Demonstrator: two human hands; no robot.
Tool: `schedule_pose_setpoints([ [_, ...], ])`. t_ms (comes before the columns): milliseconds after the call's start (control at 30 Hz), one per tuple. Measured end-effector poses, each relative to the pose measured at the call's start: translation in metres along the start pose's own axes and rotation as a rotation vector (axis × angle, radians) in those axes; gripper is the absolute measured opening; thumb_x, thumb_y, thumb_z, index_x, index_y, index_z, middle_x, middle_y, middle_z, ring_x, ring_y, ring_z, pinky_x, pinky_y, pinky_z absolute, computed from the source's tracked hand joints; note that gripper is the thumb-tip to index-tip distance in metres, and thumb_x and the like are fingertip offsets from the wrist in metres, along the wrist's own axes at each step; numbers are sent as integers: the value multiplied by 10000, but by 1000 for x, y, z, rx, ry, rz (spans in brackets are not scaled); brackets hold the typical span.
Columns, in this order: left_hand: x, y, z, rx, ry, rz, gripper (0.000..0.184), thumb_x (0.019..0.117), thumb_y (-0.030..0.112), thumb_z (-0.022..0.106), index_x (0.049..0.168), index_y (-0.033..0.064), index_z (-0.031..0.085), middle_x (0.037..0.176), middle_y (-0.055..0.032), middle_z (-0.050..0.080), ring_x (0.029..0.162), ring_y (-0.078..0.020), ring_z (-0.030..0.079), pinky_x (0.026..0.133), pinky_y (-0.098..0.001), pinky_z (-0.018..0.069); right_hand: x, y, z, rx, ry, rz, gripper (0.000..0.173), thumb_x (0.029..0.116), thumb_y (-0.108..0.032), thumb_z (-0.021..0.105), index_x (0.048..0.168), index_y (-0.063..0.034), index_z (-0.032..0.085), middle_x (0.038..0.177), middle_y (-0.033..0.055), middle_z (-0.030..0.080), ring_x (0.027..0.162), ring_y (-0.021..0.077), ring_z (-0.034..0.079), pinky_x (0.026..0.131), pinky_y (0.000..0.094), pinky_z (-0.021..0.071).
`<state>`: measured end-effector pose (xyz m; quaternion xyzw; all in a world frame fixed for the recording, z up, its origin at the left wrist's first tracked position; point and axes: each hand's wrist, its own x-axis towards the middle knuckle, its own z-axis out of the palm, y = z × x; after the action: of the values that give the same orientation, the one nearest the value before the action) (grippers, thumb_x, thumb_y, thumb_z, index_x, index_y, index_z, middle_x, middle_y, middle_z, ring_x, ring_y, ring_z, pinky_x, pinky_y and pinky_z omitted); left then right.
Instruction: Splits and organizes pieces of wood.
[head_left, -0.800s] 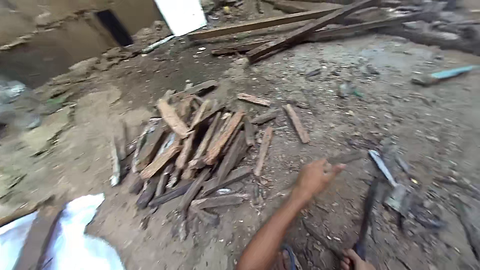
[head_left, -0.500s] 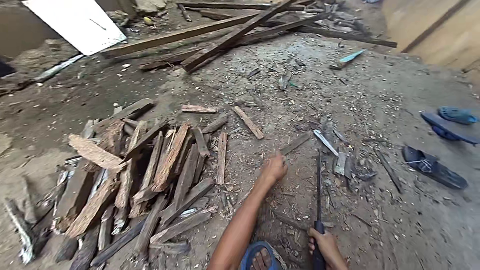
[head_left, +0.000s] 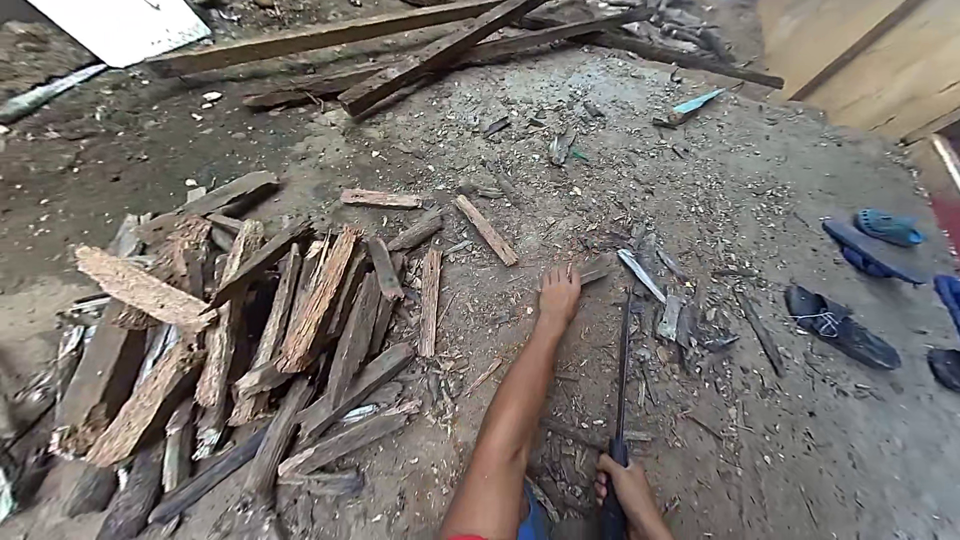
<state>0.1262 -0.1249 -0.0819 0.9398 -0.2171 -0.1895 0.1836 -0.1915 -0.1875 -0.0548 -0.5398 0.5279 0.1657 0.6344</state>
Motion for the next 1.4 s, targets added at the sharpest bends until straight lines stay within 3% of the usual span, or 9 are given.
schedule_pose_setpoints([
  [233, -52, -36, -39, 11, -85, -1, 506, 892, 213, 742, 1356, 72, 599, 1283, -285, 607, 1214, -466, 579, 943, -622, 496, 6, 5, 2, -23, -21, -13, 65, 1000, -35, 545, 948, -14, 512, 574, 47, 522, 436, 148, 538, 444, 323, 540],
  [400, -145, -94, -84, -235, -18, -128, 512, 915, 362, 699, 1373, 150, 612, 1209, -150, 691, 1095, -343, 674, 895, -604, 535, 8, 7, 13, -11, -15, -24, 51, 989, -36, 560, 966, -6, 525, 585, 50, 526, 448, 152, 537, 454, 323, 534],
  [500, -195, -130, -106, -248, 191, -204, 521, 913, 332, 711, 1399, 174, 609, 1235, -135, 691, 1128, -330, 665, 945, -596, 527, 9, 9, 18, 2, 7, -14, 57, 979, -35, 571, 982, -8, 521, 593, 55, 536, 448, 157, 546, 455, 328, 542],
  [633, -233, -154, -139, -231, 525, -146, 752, 911, 397, 748, 1528, 84, 453, 1538, -197, 453, 1413, -383, 436, 1146, -615, 359, 9, 6, 28, 17, 12, -7, 61, 994, -48, 569, 976, -8, 526, 589, 48, 537, 440, 148, 545, 449, 320, 546],
  [800, -274, -101, -205, -656, 998, 247, 381, 1039, 310, 573, 1277, 24, 655, 1288, -96, 664, 1193, -207, 632, 1026, -421, 533, 8, 8, 30, 31, 28, -10, 57, 997, -39, 560, 997, -6, 514, 592, 47, 531, 435, 145, 538, 445, 314, 541],
  [933, -266, -79, -210, -861, 1196, 402, 305, 1066, 385, 521, 1206, 180, 698, 1177, 39, 708, 1094, -147, 673, 973, -380, 560, 9, 10, 28, 43, 27, -10, 45, 995, -34, 552, 976, -9, 520, 579, 43, 529, 433, 139, 538, 442, 305, 538],
  [1067, -241, -68, -129, -841, 759, -31, 354, 1021, 227, 583, 1271, -18, 639, 1138, -123, 708, 1035, -201, 686, 948, -402, 567, 11, 12, 29, 55, 9, -14, 56, 997, -42, 558, 970, -6, 526, 574, 43, 529, 435, 141, 541, 443, 309, 539],
  [1200, -241, -51, -20, -397, 89, -396, 455, 1013, 434, 578, 1270, 67, 656, 1124, -123, 709, 1000, -270, 701, 902, -498, 563, 9, 9, 25, 55, 3, 6, 64, 1011, -48, 568, 988, 8, 547, 589, 60, 535, 443, 153, 540, 447, 315, 534],
  [1400, -265, -52, 20, -178, -222, -635, 727, 942, 577, 641, 1433, 53, 529, 1411, -237, 562, 1097, -412, 675, 909, -576, 553, 6, 7, 27, 12, 28, 23, 85, 1007, -62, 587, 1005, 7, 536, 598, 60, 544, 449, 155, 555, 453, 320, 544],
])
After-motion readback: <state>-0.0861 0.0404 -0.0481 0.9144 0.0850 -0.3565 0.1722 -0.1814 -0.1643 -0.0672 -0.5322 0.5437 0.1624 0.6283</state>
